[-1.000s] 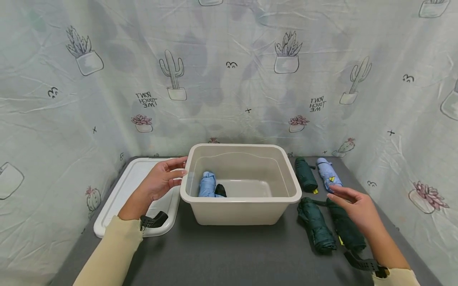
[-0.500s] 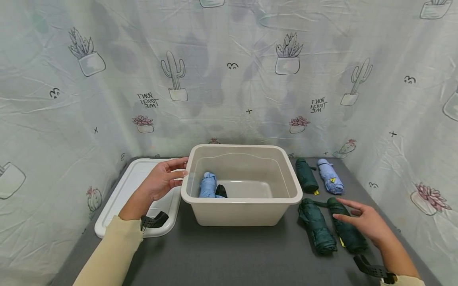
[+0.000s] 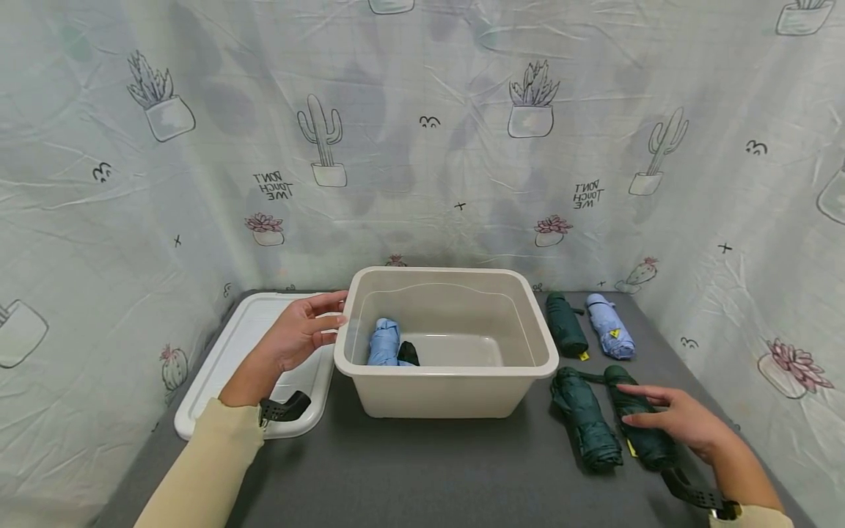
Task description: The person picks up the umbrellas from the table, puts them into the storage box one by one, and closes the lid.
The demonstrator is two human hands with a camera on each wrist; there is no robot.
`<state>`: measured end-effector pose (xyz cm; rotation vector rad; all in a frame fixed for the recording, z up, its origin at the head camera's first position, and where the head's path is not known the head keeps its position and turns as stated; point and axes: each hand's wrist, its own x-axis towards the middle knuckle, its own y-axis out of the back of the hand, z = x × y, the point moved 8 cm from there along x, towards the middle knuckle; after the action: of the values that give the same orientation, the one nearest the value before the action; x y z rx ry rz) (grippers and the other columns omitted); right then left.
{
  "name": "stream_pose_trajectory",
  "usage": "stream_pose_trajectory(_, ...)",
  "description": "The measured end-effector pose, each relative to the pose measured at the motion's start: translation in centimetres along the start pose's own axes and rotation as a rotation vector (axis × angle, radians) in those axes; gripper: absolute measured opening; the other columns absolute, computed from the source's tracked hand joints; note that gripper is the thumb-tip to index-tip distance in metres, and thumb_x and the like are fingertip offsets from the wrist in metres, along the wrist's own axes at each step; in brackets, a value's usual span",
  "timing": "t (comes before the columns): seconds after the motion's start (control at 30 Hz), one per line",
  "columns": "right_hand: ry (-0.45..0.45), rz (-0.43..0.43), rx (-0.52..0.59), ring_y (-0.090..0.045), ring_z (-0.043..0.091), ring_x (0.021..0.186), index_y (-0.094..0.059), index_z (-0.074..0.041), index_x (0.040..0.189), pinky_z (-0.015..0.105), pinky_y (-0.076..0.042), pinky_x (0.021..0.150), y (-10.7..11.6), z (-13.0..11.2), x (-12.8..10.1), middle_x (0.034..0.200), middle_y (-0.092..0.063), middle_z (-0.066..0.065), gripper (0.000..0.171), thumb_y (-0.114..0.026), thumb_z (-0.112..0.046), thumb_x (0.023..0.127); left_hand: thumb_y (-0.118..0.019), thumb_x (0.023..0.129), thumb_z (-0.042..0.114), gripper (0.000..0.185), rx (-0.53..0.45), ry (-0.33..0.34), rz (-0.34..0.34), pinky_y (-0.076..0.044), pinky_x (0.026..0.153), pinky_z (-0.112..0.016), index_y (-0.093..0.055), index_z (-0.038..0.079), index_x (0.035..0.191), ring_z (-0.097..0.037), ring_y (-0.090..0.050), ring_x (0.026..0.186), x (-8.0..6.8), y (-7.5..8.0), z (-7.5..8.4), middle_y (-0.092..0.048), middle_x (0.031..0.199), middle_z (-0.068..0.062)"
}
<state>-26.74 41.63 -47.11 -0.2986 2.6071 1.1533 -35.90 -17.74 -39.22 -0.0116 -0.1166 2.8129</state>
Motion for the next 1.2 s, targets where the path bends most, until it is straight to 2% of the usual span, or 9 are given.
stream_pose_trajectory(0.27, 0.003, -0.028, 0.014, -0.034, 0.067, 0.134, -0.055, -0.004, 0.146, 0.072, -0.043, 0.098, 0.15, 0.77, 0.13, 0.157, -0.03, 0.039, 0.069, -0.08, -0.032, 0.089, -0.069, 0.097, 0.006, 0.065, -0.014, 0.006, 0.001, -0.063, 0.082, -0.03, -0.04, -0.003, 0.154, -0.013, -0.071, 0.099, -0.06, -0.06, -0.05, -0.062, 0.116, -0.004)
stream_pose_trajectory(0.7, 0.009, -0.024, 0.017, -0.034, 0.066, 0.134, -0.054, -0.003, 0.146, 0.074, -0.042, 0.098, 0.1, 0.98, 0.24, 0.157, -0.029, 0.04, 0.07, -0.08, -0.032, 0.088, -0.069, 0.097, 0.006, 0.064, -0.044, 0.007, 0.01, -0.063, 0.082, -0.03, -0.041, -0.002, 0.154, -0.013, -0.071, 0.098, 0.03, 0.1, -0.31, -0.063, 0.114, -0.003)
stream_pose_trajectory(1.07, 0.023, -0.004, -0.017, -0.039, 0.065, 0.132, -0.056, -0.003, 0.145, 0.069, -0.046, 0.096, 0.15, 0.64, 0.11, 0.155, -0.034, 0.039, 0.068, -0.081, -0.032, 0.088, -0.069, 0.097, 0.005, 0.065, -0.045, 0.01, 0.008, -0.063, 0.084, -0.032, -0.04, -0.002, 0.155, -0.014, -0.072, 0.099, -0.07, -0.04, -0.19, -0.063, 0.114, -0.003)
stream_pose_trajectory(1.2, 0.021, -0.001, -0.014, -0.045, 0.06, 0.129, -0.057, -0.004, 0.145, 0.064, -0.049, 0.095, 0.05, 0.56, 0.04, 0.154, -0.037, 0.039, 0.068, -0.081, -0.032, 0.088, -0.069, 0.097, 0.006, 0.065, -0.044, 0.007, 0.009, -0.063, 0.084, -0.032, -0.04, -0.002, 0.155, -0.014, -0.072, 0.1, -0.05, 0.04, -0.2, -0.063, 0.116, -0.004)
